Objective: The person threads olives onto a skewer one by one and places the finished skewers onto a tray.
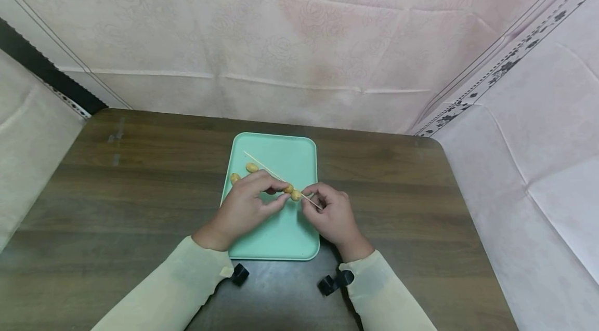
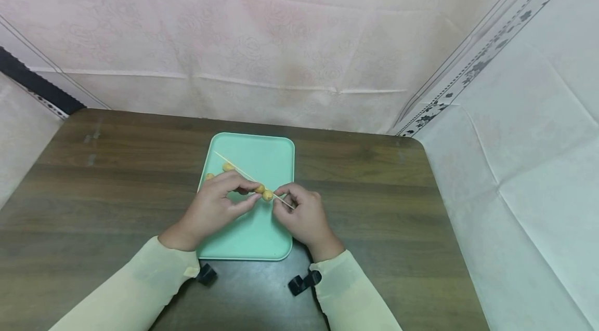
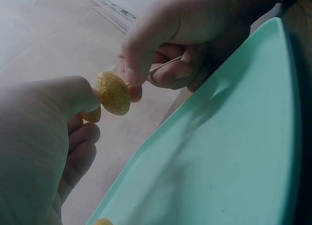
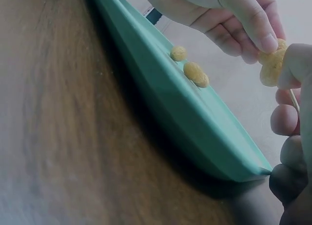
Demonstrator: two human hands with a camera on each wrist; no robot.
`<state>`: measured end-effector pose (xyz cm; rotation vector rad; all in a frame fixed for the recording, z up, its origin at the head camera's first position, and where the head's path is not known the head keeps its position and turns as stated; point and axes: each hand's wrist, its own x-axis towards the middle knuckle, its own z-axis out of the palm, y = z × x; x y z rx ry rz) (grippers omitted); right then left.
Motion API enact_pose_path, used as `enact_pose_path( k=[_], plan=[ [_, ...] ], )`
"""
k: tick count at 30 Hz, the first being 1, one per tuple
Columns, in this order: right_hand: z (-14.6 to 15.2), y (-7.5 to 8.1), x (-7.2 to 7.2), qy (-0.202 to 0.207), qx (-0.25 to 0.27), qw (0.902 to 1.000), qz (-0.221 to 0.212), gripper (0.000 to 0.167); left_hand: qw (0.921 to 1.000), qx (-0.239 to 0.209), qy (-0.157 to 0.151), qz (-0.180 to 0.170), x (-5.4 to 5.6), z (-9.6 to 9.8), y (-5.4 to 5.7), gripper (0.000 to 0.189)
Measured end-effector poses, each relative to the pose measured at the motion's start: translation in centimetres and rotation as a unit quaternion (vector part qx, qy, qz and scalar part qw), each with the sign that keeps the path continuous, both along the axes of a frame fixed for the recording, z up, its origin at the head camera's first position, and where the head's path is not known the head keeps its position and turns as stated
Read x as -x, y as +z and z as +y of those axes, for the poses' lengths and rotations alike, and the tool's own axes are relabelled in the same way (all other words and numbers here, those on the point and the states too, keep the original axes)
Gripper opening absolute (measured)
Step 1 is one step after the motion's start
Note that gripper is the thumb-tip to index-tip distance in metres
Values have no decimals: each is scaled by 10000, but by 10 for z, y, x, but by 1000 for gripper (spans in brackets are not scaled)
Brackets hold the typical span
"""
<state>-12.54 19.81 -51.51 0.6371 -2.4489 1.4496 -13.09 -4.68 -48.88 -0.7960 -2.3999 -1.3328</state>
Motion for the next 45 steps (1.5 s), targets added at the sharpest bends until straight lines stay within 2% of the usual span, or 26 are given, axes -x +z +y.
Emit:
enact_pose_path(
  k=[6,11,14,18,20,22,30,36,38,40,42,45],
  plan=[
    [0,1,-1,-153,-87,9998,-43,10,9999,-4,79,-142,2,-3,3,21],
    [1,1,-1,-359,-107,9993,-94,2,9974,101,296,-652,9,-15,8,22],
    [1,0,1,-382,-113,9992,-61,6,9908,717,593,-983,14,-23,14,31],
    [2,-2,3,-433,-202,9988,74,7,9720,1741,946,-1262,17,-33,21,49],
    [1,-3,3,-467,-243,9985,120,7,9637,2062,1027,-1349,17,-36,22,51],
    [1,-3,4,-484,-270,9984,86,7,9588,2246,1057,-1380,18,-37,21,49],
    [0,-2,4,-399,-286,9987,-106,4,9517,2690,1090,-1002,16,-33,13,41],
    [0,-3,4,-335,-251,9991,-106,3,9444,2956,1138,-883,15,-31,4,31],
    [0,-3,4,-328,-258,9990,-181,3,9457,2920,1151,-847,16,-31,2,28],
    [0,-4,4,-329,-274,9987,-276,4,9503,2773,1166,-804,17,-31,0,26],
    [1,-4,4,-321,-282,9985,-355,4,9581,2477,1196,-799,18,-32,0,23],
    [1,-5,4,-304,-247,9984,-406,4,9721,1791,1280,-811,19,-33,0,19]
  ],
)
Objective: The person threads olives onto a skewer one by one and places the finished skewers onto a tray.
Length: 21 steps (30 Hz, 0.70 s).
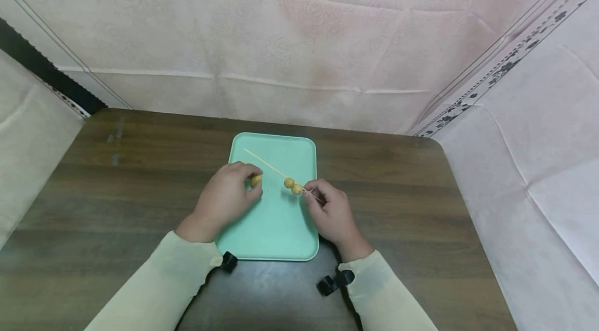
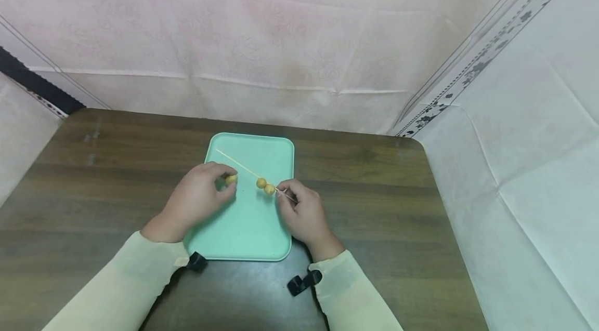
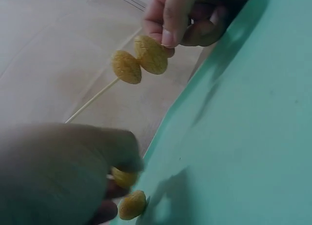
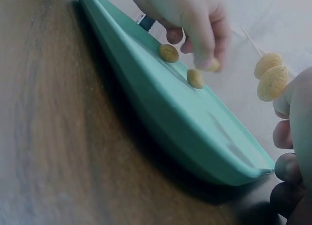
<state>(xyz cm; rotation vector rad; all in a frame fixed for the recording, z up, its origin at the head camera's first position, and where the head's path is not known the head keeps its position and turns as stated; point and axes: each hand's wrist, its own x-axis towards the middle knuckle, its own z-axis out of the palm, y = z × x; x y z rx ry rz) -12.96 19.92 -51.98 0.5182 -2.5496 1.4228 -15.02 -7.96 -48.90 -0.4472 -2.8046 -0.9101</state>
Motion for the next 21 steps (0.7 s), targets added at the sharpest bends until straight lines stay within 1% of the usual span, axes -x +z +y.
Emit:
enact_pose_path(
  k=[2,4,7,9,10,11,13,14,17,18,19,21],
  plan=[
    [0,0,0,-4,39,10000,-9,4,9984,-546,144,46,1,-1,1,19],
    [0,0,0,-16,74,10000,-31,4,9935,-1087,316,76,2,-2,1,21],
    [0,0,-1,-46,94,9999,-87,7,9814,-1814,626,87,3,-3,2,23],
    [0,0,-1,-54,101,9998,-140,9,9703,-2289,778,32,4,-5,1,23],
    [0,0,-1,-62,98,9998,-165,9,9640,-2527,828,-12,4,-6,1,24],
    [-1,0,-1,-73,92,9998,-188,9,9554,-2830,839,-85,4,-6,0,25],
    [-1,0,-2,-90,85,9997,-225,9,9338,-3476,815,-239,5,-8,-2,28],
    [-1,1,-2,-100,71,9996,-236,9,9212,-3792,809,-313,5,-9,-2,29],
    [-1,2,-2,-99,56,9996,-239,8,8879,-4495,868,-455,7,-12,-4,32],
    [-1,2,-2,-91,60,9997,-228,8,8817,-4598,939,-476,8,-13,-4,33],
    [-1,2,-2,-82,60,9997,-223,8,8773,-4665,1014,-491,9,-13,-4,33],
    [0,2,-2,-45,74,9998,-203,8,8701,-4765,1151,-509,11,-15,-4,34]
  ],
)
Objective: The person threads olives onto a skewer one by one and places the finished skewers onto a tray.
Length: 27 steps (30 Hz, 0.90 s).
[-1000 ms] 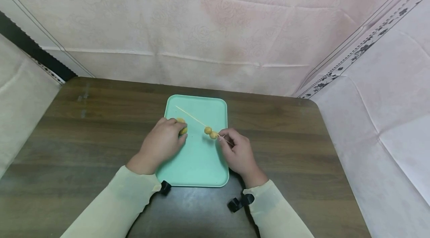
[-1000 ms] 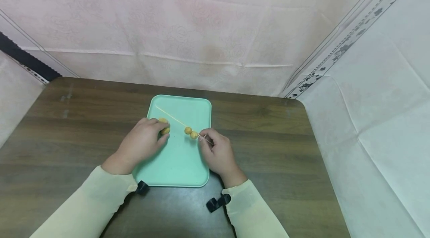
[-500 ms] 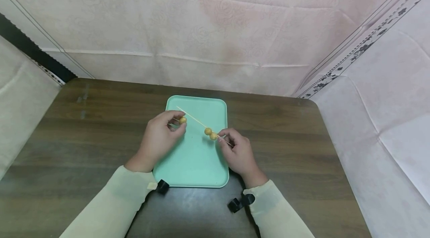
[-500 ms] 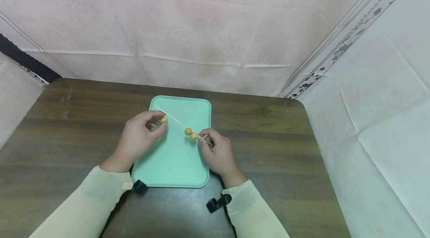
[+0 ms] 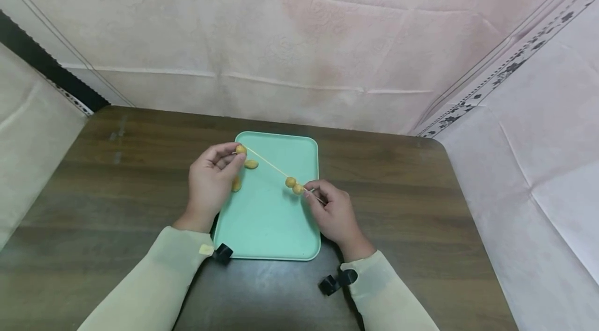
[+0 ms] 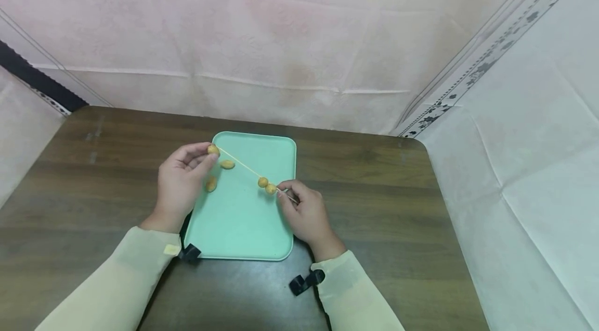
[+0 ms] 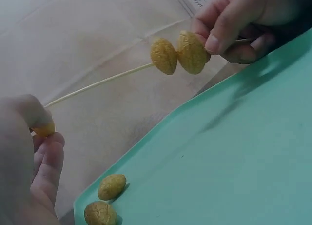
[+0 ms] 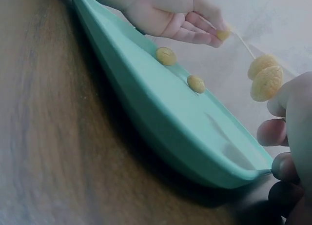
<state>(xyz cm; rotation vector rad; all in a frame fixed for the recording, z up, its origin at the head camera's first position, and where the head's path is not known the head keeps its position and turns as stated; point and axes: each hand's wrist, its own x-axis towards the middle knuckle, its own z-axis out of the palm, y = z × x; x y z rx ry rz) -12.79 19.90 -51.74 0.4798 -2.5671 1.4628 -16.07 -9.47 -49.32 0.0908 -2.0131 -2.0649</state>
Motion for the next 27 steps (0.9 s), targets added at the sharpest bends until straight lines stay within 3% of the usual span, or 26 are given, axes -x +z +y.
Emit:
enact_pose_path(
  k=[6,20,27],
  plan=[
    [1,0,0,126,-35,9999,36,8,9993,-316,216,8,7,-3,-3,40],
    [1,1,0,405,-128,9990,120,9,9994,-65,258,-202,6,-5,-3,38],
    [1,0,-1,432,-164,9988,140,9,9995,-122,306,37,6,-5,-7,34]
  ],
)
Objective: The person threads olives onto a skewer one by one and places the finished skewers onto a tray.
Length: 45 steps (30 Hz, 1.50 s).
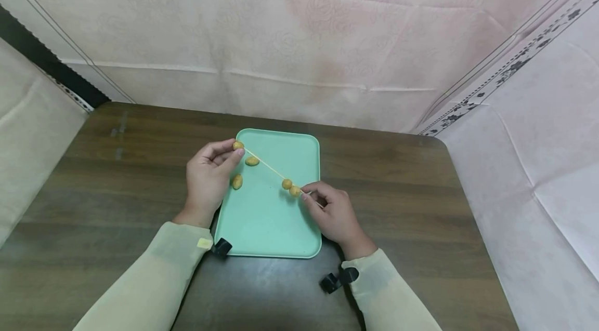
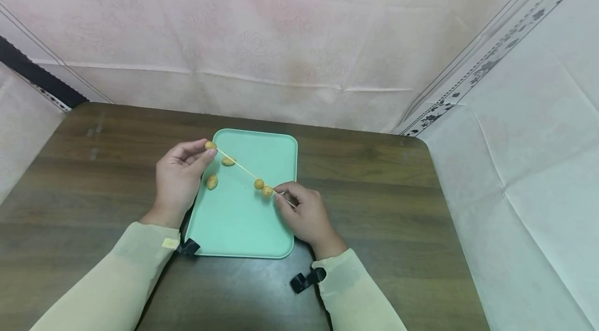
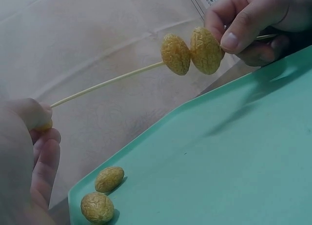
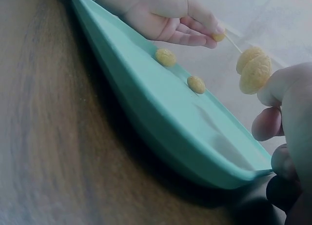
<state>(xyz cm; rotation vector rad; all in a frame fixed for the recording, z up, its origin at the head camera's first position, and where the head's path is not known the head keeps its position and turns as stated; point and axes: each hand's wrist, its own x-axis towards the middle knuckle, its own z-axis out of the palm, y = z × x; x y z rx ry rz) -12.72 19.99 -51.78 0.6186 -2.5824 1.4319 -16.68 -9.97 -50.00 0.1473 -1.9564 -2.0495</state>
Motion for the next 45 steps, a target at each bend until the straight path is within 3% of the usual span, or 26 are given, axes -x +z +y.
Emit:
enact_pose_path(
  k=[9,17,33,45],
  plan=[
    [1,-1,-1,68,110,9999,58,9,9986,253,155,449,1,0,-5,27],
    [0,0,-2,107,169,9998,58,9,9979,315,247,503,1,1,-5,25],
    [0,0,-1,121,175,9997,137,8,9929,353,84,1134,0,4,-8,19],
    [0,0,-2,187,212,9996,3,9,9891,736,42,1276,-2,4,-6,14]
  ],
)
